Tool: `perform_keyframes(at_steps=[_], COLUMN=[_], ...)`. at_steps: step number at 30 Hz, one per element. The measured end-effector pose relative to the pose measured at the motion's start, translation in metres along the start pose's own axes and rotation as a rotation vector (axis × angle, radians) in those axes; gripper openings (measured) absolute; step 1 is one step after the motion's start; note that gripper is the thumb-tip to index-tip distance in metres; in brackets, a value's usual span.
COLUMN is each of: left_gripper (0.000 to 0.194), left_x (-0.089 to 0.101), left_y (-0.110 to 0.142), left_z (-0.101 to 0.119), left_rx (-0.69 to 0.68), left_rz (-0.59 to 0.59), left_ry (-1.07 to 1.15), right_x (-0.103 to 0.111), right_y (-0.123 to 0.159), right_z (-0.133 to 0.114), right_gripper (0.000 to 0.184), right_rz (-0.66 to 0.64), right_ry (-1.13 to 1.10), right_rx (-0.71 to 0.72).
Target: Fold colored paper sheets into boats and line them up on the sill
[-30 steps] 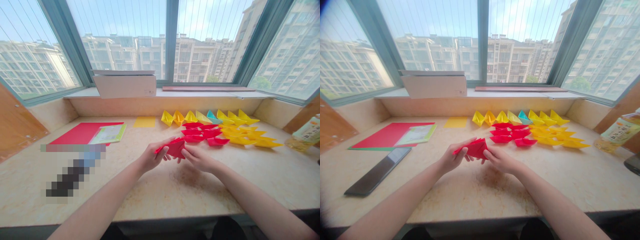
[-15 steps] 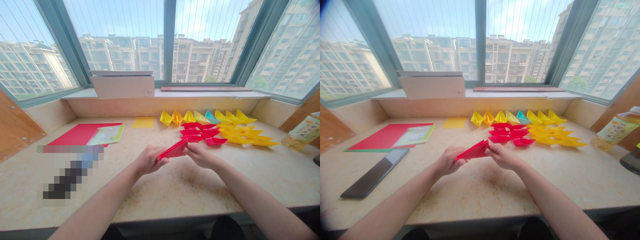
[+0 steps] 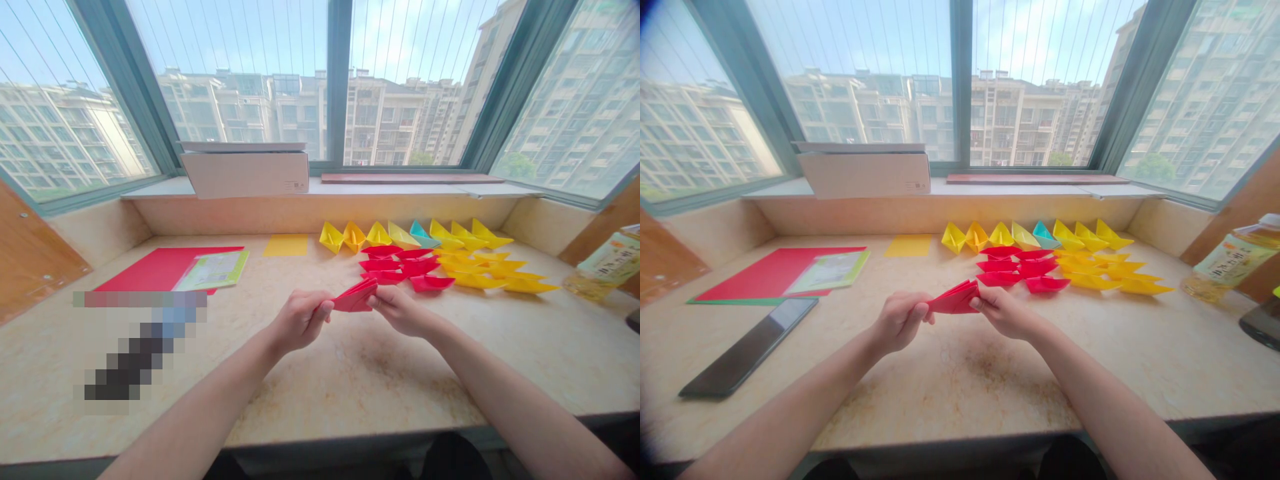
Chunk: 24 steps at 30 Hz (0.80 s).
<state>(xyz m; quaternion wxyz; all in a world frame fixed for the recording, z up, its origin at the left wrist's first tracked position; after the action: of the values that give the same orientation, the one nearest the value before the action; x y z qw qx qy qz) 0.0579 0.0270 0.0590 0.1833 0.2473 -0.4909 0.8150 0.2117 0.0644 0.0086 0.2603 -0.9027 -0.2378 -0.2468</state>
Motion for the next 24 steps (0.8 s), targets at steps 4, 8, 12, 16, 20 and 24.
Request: perform_keyframes(at_steps=[4, 8, 12, 16, 20, 24], left_gripper=[0.052, 0.056, 0.055, 0.050, 0.049, 0.040], left_x=[0.002, -0.003, -0.006, -0.011, -0.025, -0.034], left_y=[0.002, 0.005, 0.002, 0.003, 0.006, 0.007], left_z=[-0.016, -0.033, -0.036, -0.045, -0.052, -0.054], left_rx=[0.166, 0.352, 0.418, 0.563, 0.713, 0.789], left_rz=[0.035, 0.029, 0.048, 0.170, 0.237, 0.276], left_ry=[0.110, 0.228, 0.331, 0.651, 0.902, 1.038], right_x=[0.005, 0.017, 0.021, 0.027, 0.028, 0.023], right_y=[-0.001, 0.000, 0.001, 0.005, 0.009, 0.008], right_z=[0.001, 0.003, -0.001, -0.017, -0.032, -0.035], right_gripper=[0.032, 0.033, 0.032, 0.032, 0.039, 0.047], right_rz=[0.084, 0.214, 0.250, 0.310, 0.341, 0.329], right_ry=[0.052, 0.114, 0.131, 0.187, 0.367, 0.505], right_rx=[0.006, 0.017, 0.064, 0.192, 0.305, 0.328])
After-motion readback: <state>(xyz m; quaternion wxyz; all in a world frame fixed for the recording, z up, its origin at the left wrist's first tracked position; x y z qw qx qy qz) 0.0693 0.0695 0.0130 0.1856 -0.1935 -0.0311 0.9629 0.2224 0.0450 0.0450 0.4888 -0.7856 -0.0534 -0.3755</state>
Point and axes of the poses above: each hand's wrist, its own y-axis away from the middle knuckle, its own x-axis out of the back of the hand, z = x × y, the point moved 9 cm from there along -y, towards the middle knuckle, and after that the axes turned 1 degree about -z, right-handed, at the moved point
